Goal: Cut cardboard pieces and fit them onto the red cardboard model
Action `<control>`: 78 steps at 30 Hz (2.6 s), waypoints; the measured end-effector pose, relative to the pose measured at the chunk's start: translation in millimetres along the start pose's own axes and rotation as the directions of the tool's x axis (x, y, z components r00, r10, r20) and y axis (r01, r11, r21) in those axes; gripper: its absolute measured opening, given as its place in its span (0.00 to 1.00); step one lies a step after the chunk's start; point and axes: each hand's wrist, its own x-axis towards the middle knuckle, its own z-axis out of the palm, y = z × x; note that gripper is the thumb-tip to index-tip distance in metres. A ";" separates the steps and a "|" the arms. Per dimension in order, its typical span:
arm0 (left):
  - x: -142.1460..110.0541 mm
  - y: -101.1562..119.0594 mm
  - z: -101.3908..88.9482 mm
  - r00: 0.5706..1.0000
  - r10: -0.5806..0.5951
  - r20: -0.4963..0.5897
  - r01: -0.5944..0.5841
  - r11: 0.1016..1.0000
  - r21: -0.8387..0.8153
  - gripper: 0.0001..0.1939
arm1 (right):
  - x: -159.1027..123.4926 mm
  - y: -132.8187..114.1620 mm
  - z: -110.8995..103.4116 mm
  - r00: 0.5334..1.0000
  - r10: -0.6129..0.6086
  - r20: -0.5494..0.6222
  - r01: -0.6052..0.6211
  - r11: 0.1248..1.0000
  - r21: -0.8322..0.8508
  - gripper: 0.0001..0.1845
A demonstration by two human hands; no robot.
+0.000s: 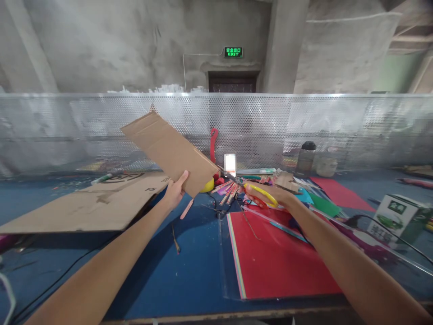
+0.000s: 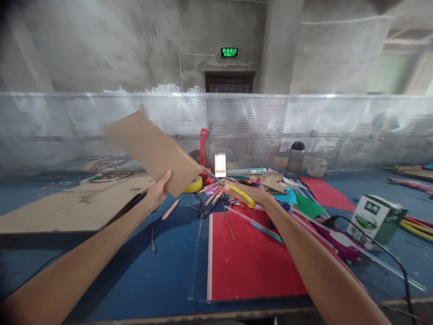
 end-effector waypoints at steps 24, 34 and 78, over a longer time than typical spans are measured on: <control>-5.6 6.7 2.9 0.996 -0.035 0.079 0.032 0.998 0.049 0.21 | 25.2 23.0 23.0 1.000 -0.012 0.013 0.009 0.980 0.197 0.31; -10.1 9.5 7.8 0.996 -0.065 0.064 0.061 0.997 0.051 0.22 | 21.3 13.3 24.7 1.000 0.004 -0.005 -0.004 0.990 0.144 0.26; -10.9 10.2 7.4 0.994 -0.081 0.073 0.076 0.995 0.062 0.22 | 25.1 15.0 23.4 0.999 -0.023 -0.045 0.023 1.000 0.008 0.27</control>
